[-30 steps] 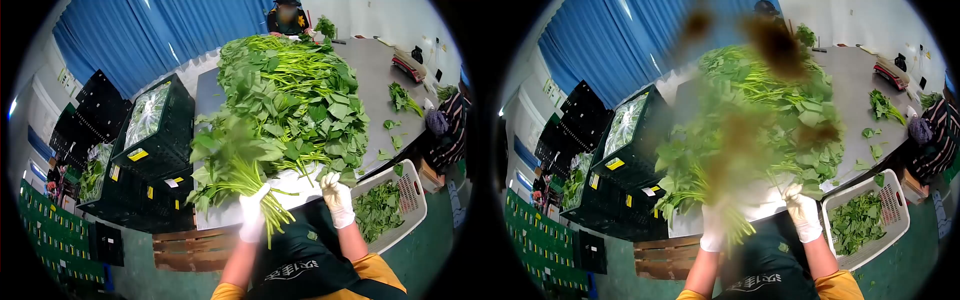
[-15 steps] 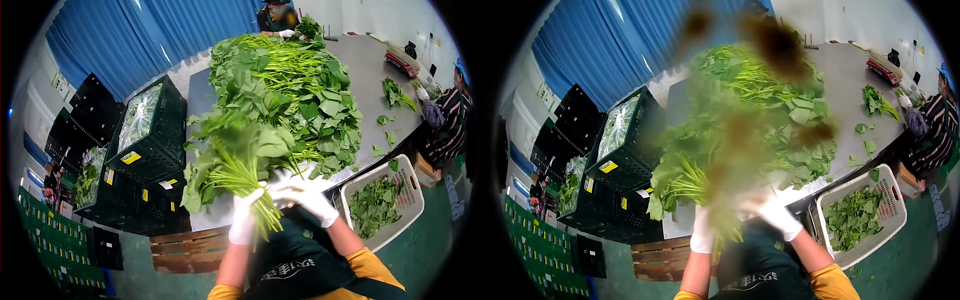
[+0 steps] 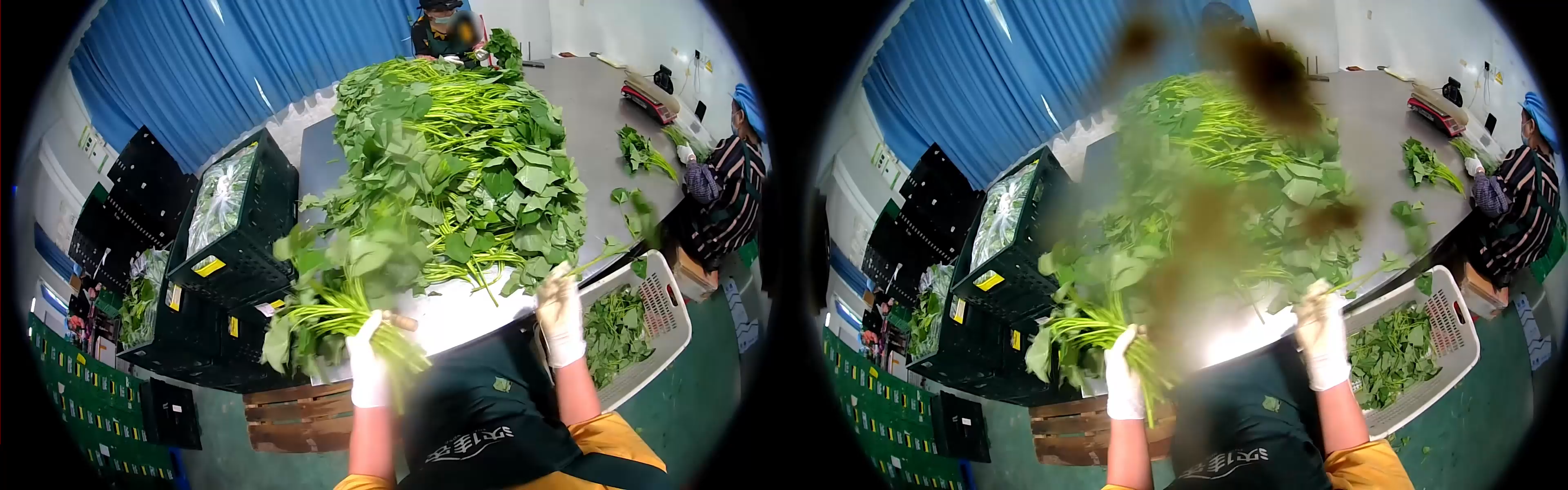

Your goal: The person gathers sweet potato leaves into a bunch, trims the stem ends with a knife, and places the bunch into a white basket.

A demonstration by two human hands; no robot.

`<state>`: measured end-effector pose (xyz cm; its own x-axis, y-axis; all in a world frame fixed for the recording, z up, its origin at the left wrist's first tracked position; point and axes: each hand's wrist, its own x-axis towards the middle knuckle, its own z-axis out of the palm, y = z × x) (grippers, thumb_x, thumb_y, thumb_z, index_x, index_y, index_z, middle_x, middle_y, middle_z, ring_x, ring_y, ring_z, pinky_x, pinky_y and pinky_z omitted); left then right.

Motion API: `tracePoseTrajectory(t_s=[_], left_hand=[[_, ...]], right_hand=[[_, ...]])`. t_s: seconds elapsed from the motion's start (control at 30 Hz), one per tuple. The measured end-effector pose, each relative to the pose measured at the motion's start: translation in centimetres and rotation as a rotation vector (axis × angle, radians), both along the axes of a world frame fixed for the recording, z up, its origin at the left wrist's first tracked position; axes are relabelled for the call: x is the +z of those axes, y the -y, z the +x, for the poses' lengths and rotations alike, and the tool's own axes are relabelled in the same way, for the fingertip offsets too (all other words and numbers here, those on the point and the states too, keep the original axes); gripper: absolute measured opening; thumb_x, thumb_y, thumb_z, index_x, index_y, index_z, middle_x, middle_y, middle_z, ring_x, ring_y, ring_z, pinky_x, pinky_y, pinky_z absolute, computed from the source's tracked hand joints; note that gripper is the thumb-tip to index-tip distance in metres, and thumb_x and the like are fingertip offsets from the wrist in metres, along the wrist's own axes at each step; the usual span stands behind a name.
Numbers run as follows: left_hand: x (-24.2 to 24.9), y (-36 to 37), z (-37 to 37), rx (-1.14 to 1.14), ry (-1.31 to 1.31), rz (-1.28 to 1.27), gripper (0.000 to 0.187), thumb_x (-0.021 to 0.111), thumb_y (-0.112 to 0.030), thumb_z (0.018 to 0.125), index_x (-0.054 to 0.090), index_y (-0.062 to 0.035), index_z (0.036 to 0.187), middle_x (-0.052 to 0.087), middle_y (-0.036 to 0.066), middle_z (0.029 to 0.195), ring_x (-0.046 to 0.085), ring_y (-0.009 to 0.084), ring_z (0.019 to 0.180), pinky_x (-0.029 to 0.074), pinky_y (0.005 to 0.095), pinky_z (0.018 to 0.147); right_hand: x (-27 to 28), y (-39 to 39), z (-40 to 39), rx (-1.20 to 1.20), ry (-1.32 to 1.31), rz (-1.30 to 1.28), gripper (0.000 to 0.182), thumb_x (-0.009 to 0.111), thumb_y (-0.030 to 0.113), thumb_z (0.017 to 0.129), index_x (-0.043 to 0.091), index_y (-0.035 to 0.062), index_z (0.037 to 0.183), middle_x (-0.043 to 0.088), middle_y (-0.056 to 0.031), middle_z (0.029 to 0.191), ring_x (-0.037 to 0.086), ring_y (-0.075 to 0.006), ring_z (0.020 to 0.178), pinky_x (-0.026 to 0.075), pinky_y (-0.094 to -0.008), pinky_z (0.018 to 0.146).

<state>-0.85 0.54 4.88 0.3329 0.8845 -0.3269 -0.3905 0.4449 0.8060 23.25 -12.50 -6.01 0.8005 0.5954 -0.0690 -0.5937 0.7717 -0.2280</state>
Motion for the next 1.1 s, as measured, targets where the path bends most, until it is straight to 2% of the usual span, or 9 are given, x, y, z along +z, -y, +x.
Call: tracePoseTrajectory(t_s=[0.1, 0.17, 0.2, 0.3, 0.43, 0.57, 0.7, 1.0, 1.1], left_hand=[[-0.6, -0.7, -0.9, 0.008, 0.073, -0.008, 0.012, 0.064, -0.007, 0.082, 0.060, 0.0004, 0.090, 0.061, 0.008, 0.085, 0.061, 0.0167, 0.080, 0.051, 0.0275, 0.076], [-1.7, -0.8, -0.3, 0.020, -0.050, 0.160, 0.018, 0.052, -0.019, 0.087, 0.054, -0.0011, 0.086, 0.064, 0.021, 0.076, 0.057, 0.0235, 0.045, 0.048, 0.0343, 0.039], [-0.5, -0.5, -0.8, -0.080, -0.021, 0.028, 0.017, 0.067, -0.007, 0.081, 0.058, -0.0010, 0.094, 0.059, 0.007, 0.084, 0.060, 0.0155, 0.077, 0.051, 0.0286, 0.077], [-2.1, -0.5, 0.0, 0.010, -0.087, 0.116, 0.014, 0.058, -0.015, 0.084, 0.055, -0.0011, 0.081, 0.065, 0.016, 0.076, 0.054, 0.0194, 0.046, 0.046, 0.0320, 0.040], [-1.8, -0.2, 0.0, 0.041, -0.134, 0.112, 0.013, 0.059, -0.014, 0.083, 0.055, -0.0039, 0.076, 0.065, 0.014, 0.075, 0.052, 0.0153, 0.051, 0.043, 0.0287, 0.042], [-1.9, -0.9, -1.3, 0.065, -0.129, 0.097, 0.017, 0.068, -0.012, 0.079, 0.060, -0.0015, 0.090, 0.062, 0.007, 0.076, 0.059, 0.0158, 0.070, 0.047, 0.0295, 0.066], [-2.9, -1.7, -0.8, 0.049, -0.133, 0.148, 0.018, 0.069, -0.008, 0.078, 0.060, -0.0009, 0.091, 0.063, 0.007, 0.079, 0.060, 0.0169, 0.073, 0.048, 0.0300, 0.068], [-6.3, -2.3, 2.3, -0.085, 0.099, 0.113, 0.027, 0.066, 0.000, 0.077, 0.060, 0.0027, 0.104, 0.064, 0.010, 0.094, 0.062, 0.0169, 0.082, 0.050, 0.0303, 0.075], [-5.2, -1.5, 1.7, -0.199, 0.001, 0.125, 0.028, 0.063, 0.002, 0.079, 0.058, 0.0031, 0.106, 0.065, 0.011, 0.093, 0.063, 0.0188, 0.085, 0.052, 0.0315, 0.077]], right_hand=[[3.2, 0.2, 2.5, 0.110, 0.353, 0.086, 0.056, 0.069, 0.020, 0.082, 0.045, 0.0053, 0.130, 0.064, -0.0082, 0.093, 0.060, -0.0130, 0.077, 0.052, -0.0237, 0.066], [3.9, -2.0, 0.7, 0.293, 0.749, -0.670, 0.043, 0.069, 0.016, 0.082, 0.055, 0.0023, 0.120, 0.066, -0.0070, 0.087, 0.061, -0.0119, 0.073, 0.051, -0.0237, 0.065], [-1.2, -4.2, 0.8, 0.171, 1.007, -0.910, 0.036, 0.068, 0.016, 0.080, 0.059, 0.0016, 0.112, 0.065, -0.0076, 0.084, 0.062, -0.0136, 0.072, 0.051, -0.0251, 0.065], [-5.8, -8.8, 0.2, -0.362, 1.747, -1.302, 0.029, 0.069, 0.022, 0.075, 0.067, 0.0001, 0.095, 0.063, -0.0124, 0.076, 0.063, -0.0229, 0.069, 0.049, -0.0325, 0.063], [-6.8, -12.8, 1.2, -0.184, 2.060, -1.652, 0.029, 0.071, 0.029, 0.072, 0.067, 0.0075, 0.092, 0.060, -0.0131, 0.073, 0.061, -0.0304, 0.069, 0.047, -0.0397, 0.063], [-5.7, -13.4, 2.9, -0.363, 1.710, -1.235, 0.023, 0.070, 0.024, 0.072, 0.065, 0.0011, 0.075, 0.061, -0.0160, 0.072, 0.058, -0.0297, 0.061, 0.045, -0.0383, 0.058], [6.0, -9.5, -0.9, 0.430, 0.857, -0.828, 0.020, 0.068, 0.019, 0.081, 0.068, 0.0042, 0.067, 0.056, 0.0021, 0.057, 0.046, -0.0036, 0.053, 0.032, -0.0209, 0.048], [2.7, -7.3, -6.8, -0.097, 2.140, -0.597, 0.018, 0.067, 0.018, 0.079, 0.071, 0.0044, 0.091, 0.069, -0.0083, 0.084, 0.064, -0.0162, 0.075, 0.049, -0.0254, 0.069], [2.7, -6.5, -7.4, 0.196, 1.965, -0.670, 0.017, 0.067, 0.011, 0.078, 0.070, 0.0015, 0.092, 0.069, -0.0089, 0.084, 0.064, -0.0152, 0.075, 0.049, -0.0257, 0.069]])
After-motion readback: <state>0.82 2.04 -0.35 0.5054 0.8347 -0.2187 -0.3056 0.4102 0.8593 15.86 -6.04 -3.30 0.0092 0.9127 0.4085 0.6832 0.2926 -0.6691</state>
